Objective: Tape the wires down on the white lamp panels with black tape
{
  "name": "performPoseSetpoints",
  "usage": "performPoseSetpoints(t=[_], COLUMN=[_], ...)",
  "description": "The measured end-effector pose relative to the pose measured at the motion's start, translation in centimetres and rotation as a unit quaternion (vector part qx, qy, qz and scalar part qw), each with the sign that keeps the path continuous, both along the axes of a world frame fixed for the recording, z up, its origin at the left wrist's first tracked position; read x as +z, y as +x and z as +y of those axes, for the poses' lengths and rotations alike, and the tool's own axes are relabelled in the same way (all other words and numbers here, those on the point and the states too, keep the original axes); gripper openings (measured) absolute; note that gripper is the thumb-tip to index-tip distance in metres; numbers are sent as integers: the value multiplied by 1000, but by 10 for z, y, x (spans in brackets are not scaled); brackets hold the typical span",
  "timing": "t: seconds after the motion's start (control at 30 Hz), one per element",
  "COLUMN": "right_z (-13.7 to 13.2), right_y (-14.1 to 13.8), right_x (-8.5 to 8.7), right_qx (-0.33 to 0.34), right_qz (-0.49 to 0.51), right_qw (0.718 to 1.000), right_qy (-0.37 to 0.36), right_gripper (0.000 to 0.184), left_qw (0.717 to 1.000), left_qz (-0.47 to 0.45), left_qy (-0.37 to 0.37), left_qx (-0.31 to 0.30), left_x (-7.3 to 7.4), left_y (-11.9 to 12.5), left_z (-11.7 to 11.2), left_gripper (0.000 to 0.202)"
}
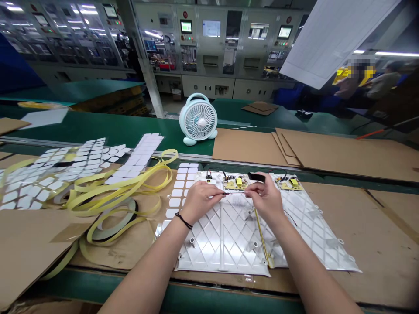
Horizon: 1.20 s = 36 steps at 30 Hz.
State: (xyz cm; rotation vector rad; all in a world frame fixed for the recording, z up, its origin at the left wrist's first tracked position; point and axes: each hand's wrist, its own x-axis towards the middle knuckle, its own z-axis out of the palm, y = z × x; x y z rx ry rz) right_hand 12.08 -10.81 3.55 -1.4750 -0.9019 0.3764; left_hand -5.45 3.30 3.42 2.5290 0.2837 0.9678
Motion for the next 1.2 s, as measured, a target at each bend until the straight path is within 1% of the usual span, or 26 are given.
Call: performPoseSetpoints(t=[0.07,0.13,0.2,0.27,0.37,0.43,0.6,0.7,0.83,0.9,1.03,1.13,1.2], right_z=[-7,-14,-18,-19,-16,-15,-15,-15,-15,-14,-14,-15,-16], right_y=[21,41,56,64,67,67,69,69,65,63,62,64,67], right_x=[3,2,-3,-11,-23,-28,-30,-31,-35,-36,-37,-37,-35], right_qx=[-46,-75,-80,-65,-51,-43,-51,-47,-19,-9,3,6,5], right_qz=[-5,-3,-10,-40,-77,-84,-112,-140,-157,-162,-183,-205,-233], right_qw=[999,997,996,995,992,991,985,976,968,964,954,944,938], right_qy=[6,-1,-27,-57,-84,-99,-122,-157,-196,-209,-238,-258,-256], right_gripper=[50,54,56,52,50,51,53,55,59,58,54,56,55], left_qw=[1000,999,999,997,995,993,989,987,979,975,973,972,971], left_qz=[-5,-1,28,68,91,92,118,140,187,206,227,232,235], left_qy=[-2,-10,-16,-20,-50,-71,-85,-72,-60,-46,-8,-10,-16], left_qx=[21,31,16,-1,-4,-9,-21,-15,50,63,51,39,33], left_x=[0,-2,-5,-8,-11,-9,0,0,-8,-11,-11,-9,-8], left_y=[-3,-4,-4,-3,-2,-2,-4,-4,-2,-1,2,2,2], left_z=[6,11,14,16,17,17,12,13,17,17,14,12,12], left_gripper=[12,13,12,11,13,14,11,14,14,14,19,21,22])
